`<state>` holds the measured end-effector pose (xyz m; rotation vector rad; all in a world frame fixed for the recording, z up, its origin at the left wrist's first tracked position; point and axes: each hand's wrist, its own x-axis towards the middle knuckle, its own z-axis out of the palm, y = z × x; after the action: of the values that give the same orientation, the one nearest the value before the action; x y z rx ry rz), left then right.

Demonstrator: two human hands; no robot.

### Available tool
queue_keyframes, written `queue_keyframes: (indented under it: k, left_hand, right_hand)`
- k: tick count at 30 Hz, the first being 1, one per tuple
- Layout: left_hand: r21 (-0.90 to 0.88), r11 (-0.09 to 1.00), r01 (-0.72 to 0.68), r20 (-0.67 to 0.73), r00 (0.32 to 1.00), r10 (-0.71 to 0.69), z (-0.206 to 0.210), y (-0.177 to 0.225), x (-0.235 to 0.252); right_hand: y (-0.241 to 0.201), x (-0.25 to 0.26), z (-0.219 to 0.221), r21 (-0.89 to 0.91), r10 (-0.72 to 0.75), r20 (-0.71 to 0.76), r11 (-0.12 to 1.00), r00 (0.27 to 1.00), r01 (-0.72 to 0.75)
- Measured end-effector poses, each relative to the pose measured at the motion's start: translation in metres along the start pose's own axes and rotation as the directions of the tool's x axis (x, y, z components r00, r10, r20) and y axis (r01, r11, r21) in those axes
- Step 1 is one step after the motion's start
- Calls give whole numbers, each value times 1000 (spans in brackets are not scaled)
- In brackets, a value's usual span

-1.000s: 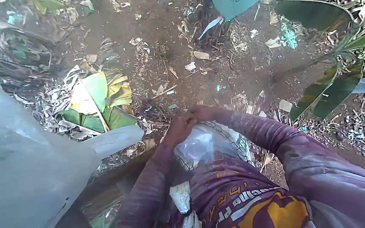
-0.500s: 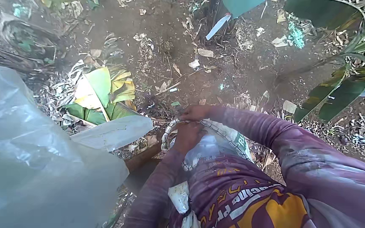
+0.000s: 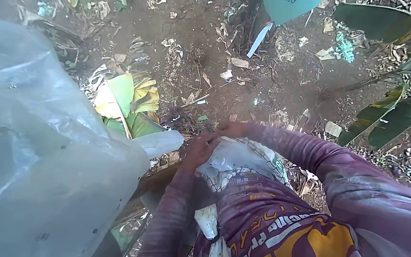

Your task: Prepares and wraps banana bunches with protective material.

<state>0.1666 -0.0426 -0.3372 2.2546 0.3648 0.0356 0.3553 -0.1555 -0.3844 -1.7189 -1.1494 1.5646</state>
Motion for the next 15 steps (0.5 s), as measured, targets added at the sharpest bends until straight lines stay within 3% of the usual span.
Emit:
queue_keyframes:
  k: [6,13,15]
  left_hand:
    - [13,1000,4,85,996,-5,-5,13,13]
    - [-101,994,-27,112,993,39,-7,17,19]
    - [-47,997,-61,124,990,67,-6,20,20]
  right_hand:
    - [5,-5,-1,99,-42,12,994,999,40]
    - [13,-1,0,65,-39,8,997,999,38]
    - [13,0,0,74,-39,17,996,999,38]
